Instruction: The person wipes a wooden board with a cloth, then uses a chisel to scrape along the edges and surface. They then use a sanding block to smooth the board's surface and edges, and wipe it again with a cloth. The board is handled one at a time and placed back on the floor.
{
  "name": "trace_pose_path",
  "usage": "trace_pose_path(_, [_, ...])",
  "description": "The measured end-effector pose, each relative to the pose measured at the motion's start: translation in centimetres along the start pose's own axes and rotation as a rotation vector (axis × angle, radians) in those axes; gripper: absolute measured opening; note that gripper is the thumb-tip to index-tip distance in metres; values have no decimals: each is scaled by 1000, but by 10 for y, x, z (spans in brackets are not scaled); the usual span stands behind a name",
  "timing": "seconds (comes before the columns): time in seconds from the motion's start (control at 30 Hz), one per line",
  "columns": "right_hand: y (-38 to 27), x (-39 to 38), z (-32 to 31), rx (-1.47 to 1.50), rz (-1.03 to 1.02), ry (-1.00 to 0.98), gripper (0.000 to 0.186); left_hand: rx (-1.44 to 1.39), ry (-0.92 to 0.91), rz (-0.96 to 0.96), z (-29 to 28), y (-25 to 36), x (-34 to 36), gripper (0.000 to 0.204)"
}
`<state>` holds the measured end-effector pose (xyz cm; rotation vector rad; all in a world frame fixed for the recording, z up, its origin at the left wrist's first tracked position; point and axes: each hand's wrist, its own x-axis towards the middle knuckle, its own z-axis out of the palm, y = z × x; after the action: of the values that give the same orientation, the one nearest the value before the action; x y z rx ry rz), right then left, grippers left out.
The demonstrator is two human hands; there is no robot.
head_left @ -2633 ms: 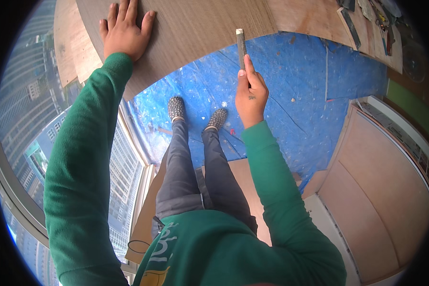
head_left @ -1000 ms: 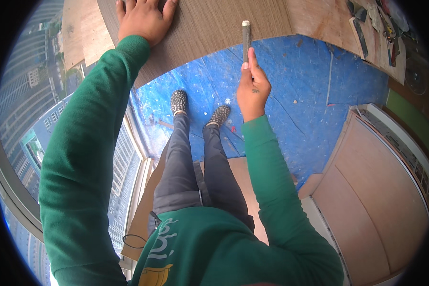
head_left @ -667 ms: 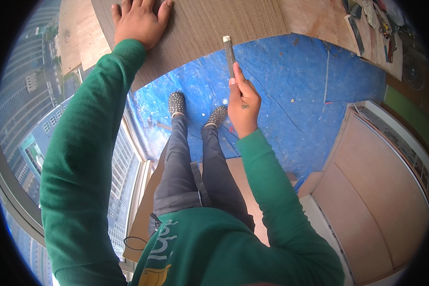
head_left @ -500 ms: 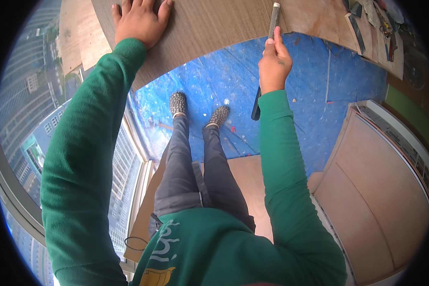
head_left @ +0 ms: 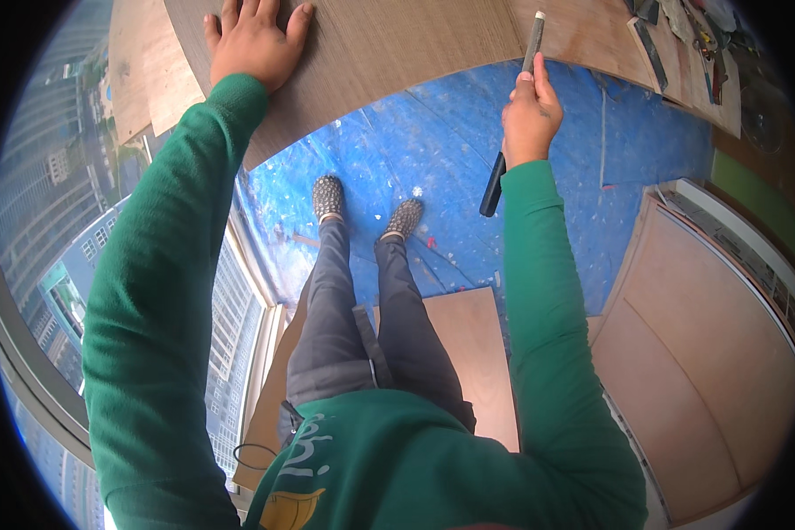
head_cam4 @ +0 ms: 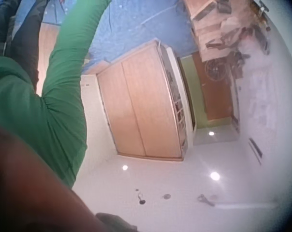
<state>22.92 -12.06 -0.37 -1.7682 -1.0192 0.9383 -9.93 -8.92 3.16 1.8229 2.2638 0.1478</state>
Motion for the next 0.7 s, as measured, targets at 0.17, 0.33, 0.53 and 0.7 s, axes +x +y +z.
trace_pose_path(0.17, [-9, -77, -16, 240, 236, -26, 50, -348, 591, 299, 44, -68, 13, 64])
trace_pose_path(0.33, [15, -123, -65, 159, 289, 19, 50, -756, 479, -346, 19, -58, -87, 59])
trace_pose_path(0.53, [37, -145, -89, 100, 405, -38, 50, -1452, -189, -810, 19, -65, -143, 60])
trace_pose_path(0.7, [47, -154, -101, 60, 365, -94, 49, -1544, -296, -796, 18, -64, -150, 54])
